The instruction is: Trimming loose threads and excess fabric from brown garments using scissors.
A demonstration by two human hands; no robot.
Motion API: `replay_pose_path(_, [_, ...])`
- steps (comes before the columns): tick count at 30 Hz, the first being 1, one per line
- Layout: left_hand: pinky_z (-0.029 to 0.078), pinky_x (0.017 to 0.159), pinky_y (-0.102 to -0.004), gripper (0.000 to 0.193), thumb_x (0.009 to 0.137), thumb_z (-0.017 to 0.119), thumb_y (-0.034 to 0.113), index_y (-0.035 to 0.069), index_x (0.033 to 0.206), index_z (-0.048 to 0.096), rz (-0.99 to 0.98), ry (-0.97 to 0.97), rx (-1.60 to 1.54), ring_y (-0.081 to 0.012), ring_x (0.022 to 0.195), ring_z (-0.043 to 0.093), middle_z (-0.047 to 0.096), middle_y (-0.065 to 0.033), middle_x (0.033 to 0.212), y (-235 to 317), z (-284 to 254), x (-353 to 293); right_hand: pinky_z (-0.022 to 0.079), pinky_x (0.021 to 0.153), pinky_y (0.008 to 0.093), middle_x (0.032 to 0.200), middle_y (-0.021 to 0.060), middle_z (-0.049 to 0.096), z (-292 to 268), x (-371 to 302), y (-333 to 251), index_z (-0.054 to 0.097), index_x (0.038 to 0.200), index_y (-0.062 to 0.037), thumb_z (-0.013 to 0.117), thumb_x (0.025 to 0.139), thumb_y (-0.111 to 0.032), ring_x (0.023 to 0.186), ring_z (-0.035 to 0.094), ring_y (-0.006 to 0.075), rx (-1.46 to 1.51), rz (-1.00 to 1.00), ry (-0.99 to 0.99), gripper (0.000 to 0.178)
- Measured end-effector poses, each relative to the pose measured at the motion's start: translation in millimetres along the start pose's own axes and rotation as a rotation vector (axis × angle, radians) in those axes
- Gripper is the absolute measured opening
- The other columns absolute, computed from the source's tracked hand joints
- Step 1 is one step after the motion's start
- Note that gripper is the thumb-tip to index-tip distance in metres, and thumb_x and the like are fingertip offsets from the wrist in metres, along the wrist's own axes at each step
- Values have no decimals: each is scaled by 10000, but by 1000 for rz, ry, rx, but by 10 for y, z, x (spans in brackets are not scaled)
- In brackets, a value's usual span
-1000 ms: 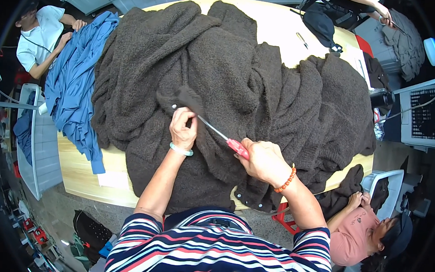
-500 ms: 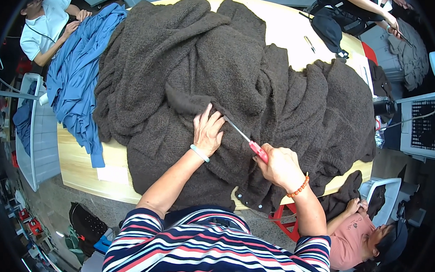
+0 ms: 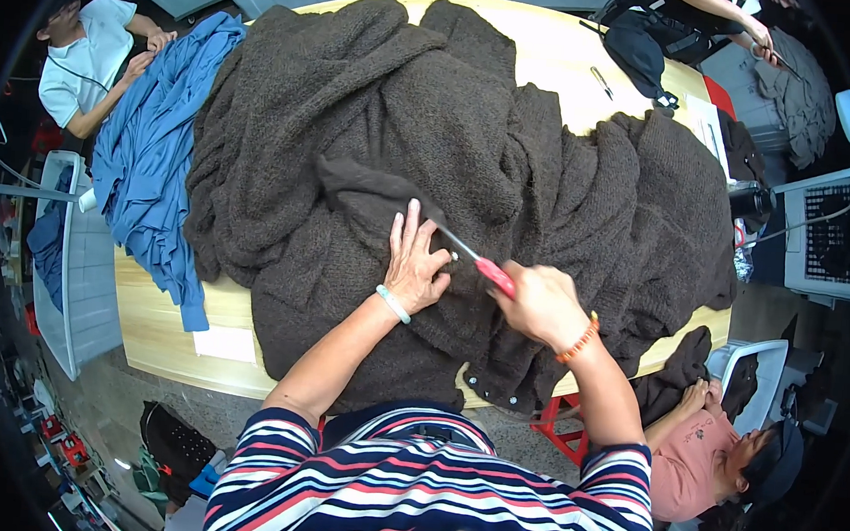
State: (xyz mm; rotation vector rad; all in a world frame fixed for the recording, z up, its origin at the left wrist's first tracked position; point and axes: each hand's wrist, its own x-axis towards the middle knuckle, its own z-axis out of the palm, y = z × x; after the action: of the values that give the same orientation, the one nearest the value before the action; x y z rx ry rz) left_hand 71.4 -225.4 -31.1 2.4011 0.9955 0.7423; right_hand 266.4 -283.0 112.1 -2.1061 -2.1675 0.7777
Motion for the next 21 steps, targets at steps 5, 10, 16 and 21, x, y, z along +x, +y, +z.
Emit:
replay_pose_path(5, [158, 1069, -732, 206, 619, 707, 179, 55, 773, 651, 122, -93, -70, -480, 1436, 189, 451, -218, 1349, 149, 12, 17, 511, 681, 482, 719, 202, 639, -70, -449, 199, 610, 915, -68, 683, 851, -259, 748, 651, 407, 93, 99, -110, 214])
replay_pose_path(10, [139, 1060, -759, 169, 676, 742, 157, 65, 794, 662, 172, -247, -211, -445, 1448, 189, 439, -183, 1381, 424, 101, 36, 519, 744, 443, 883, 179, 663, 256, -249, 226, 606, 963, -49, 720, 838, -323, 879, 660, 377, 335, 160, 140, 322])
replay_pose_path(16, [219, 1103, -657, 296, 705, 776, 184, 86, 962, 668, 152, -189, -207, -448, 1388, 290, 439, -181, 1367, 402, -4, -101, 514, 781, 479, 938, 199, 674, 709, 118, 225, 588, 1044, -43, 739, 808, -332, 910, 650, 412, 490, 222, 89, 403])
replay_pose_path(21, [449, 979, -466, 333, 755, 781, 185, 55, 1037, 660, 28, 3, -216, -413, 1160, 509, 466, -219, 1295, 388, -238, -181, 498, 756, 484, 866, 217, 652, 914, 90, 215, 575, 1038, -45, 728, 810, -238, 870, 636, 433, 524, 169, 93, 334])
